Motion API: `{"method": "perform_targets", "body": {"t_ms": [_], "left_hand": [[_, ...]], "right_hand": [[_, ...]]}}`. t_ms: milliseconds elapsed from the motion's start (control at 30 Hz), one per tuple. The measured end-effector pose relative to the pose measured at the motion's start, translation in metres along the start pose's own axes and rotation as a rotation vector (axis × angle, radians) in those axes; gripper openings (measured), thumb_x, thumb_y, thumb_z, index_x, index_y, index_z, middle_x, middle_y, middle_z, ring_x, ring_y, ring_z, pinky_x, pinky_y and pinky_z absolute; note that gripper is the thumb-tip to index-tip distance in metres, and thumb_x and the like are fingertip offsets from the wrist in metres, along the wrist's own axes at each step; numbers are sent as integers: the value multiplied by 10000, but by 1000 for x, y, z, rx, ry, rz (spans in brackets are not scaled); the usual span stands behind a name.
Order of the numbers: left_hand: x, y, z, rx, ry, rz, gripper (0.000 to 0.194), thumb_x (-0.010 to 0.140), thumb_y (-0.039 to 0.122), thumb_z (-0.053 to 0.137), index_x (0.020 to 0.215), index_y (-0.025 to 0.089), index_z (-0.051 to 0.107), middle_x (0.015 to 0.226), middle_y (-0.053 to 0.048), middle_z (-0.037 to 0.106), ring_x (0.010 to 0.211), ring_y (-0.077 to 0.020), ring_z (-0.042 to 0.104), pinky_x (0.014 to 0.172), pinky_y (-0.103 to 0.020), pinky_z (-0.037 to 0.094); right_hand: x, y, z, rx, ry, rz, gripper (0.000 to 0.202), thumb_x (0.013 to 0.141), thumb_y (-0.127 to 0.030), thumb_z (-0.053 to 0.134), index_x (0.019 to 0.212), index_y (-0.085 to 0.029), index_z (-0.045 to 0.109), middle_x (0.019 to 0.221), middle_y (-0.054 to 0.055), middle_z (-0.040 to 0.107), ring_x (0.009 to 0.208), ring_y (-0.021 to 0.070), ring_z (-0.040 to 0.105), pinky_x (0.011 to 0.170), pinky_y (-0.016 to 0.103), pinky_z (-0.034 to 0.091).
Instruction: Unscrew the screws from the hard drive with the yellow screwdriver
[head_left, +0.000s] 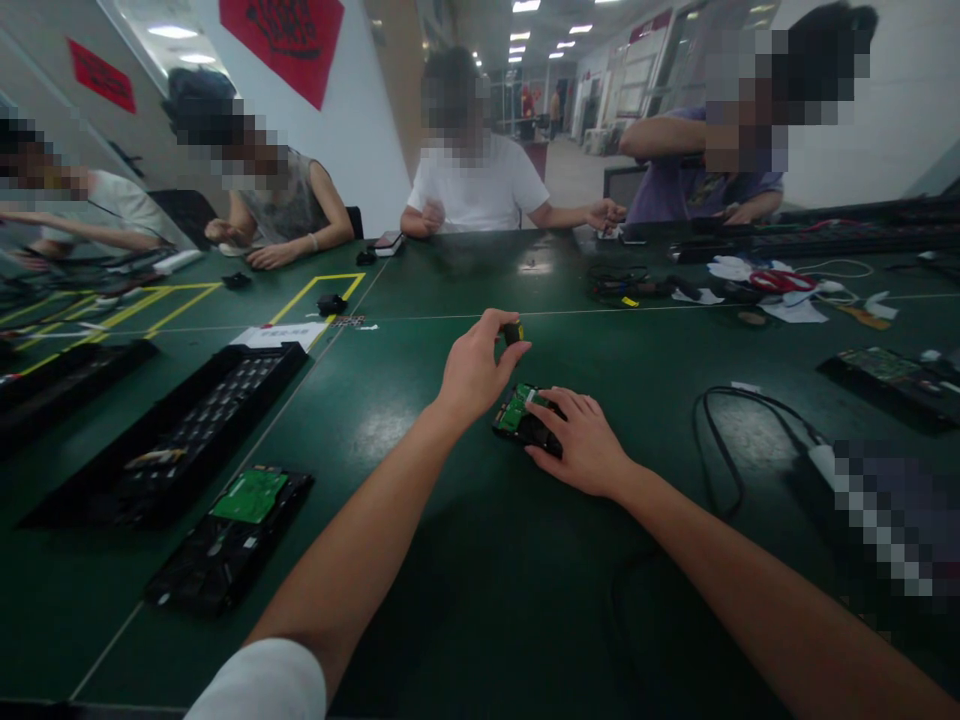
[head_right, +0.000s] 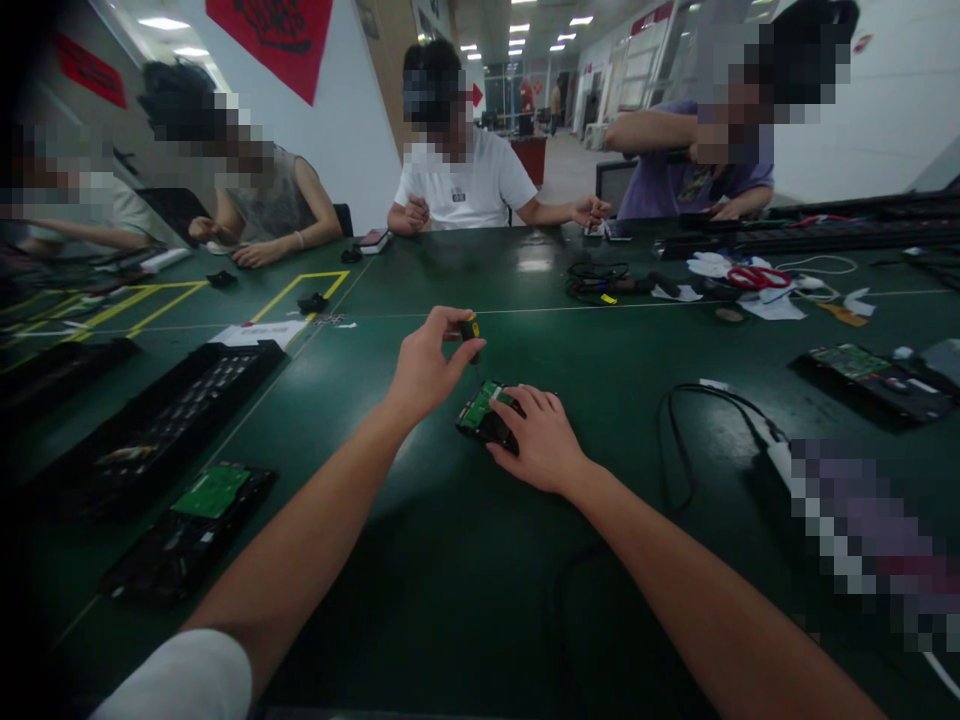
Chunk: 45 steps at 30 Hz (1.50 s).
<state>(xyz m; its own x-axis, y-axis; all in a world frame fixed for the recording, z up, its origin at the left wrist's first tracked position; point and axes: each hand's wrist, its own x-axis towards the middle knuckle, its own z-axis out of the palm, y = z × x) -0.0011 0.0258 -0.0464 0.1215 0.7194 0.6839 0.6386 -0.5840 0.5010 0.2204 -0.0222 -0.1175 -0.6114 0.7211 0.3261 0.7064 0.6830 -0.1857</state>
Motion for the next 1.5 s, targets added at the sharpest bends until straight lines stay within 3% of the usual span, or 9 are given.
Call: {"method": "perform_targets", "body": {"t_ms": [167,400,600,933,1133,1333,1500], "left_hand": [[0,2,-1,-47,3,-40,329,936,281,776,1186,249,563,1157,-52,743,990,-201,732,901,-366,591],[2,5,-5,17,4,65,239,989,170,659,1215,240,631,1180,-67,685,1048,-199,683,951,-374,573],[2,2,-3,27,15,77,281,994,133,625,1254,238,648,1195,-74,677,1066,-202,681,946,-372,586],[0,3,0,-46,30,-28,319,930,292,788,1160,246,570,1149,-48,752,978,-196,739,901,-370,602],[1,3,-2,-11,-4,15,245,980,228,702,1197,250,591,1108,-46,732,967,-195,713,911,-373,588],[2,4,-4,42,25,78,269,1000,137,601,1239,244,661,1222,-81,643,1086,-201,662,953,-369,584],[1,2,-1,16,-6,71,311,1011,120,581,1292,247,621,1251,-78,694,1127,-212,684,986,-390,572]], "right_hand": [[0,0,0,-4,0,-17,615,975,-526,620,1489,-191,581,1541,198,516,1440,414,447,1157,624,366],[0,0,0,-5,5,-9,595,981,-523,610,1488,-214,579,1539,181,522,1446,403,447,1164,617,366],[0,0,0,-7,-12,-2,611,983,-539,600,1503,-218,568,1552,178,511,1456,408,436,1173,630,354],[0,0,-1,-10,-13,-8,614,982,-533,607,1504,-213,565,1555,183,511,1454,415,440,1171,638,353],[1,0,1,-5,6,-2,602,974,-534,615,1491,-227,579,1532,180,526,1438,413,453,1162,636,362],[0,0,2,3,16,-3,591,976,-532,611,1498,-258,574,1534,160,525,1451,408,437,1164,637,359],[1,0,0,-7,-2,-1,605,980,-542,603,1494,-224,574,1542,177,519,1448,406,446,1170,626,362]]}}
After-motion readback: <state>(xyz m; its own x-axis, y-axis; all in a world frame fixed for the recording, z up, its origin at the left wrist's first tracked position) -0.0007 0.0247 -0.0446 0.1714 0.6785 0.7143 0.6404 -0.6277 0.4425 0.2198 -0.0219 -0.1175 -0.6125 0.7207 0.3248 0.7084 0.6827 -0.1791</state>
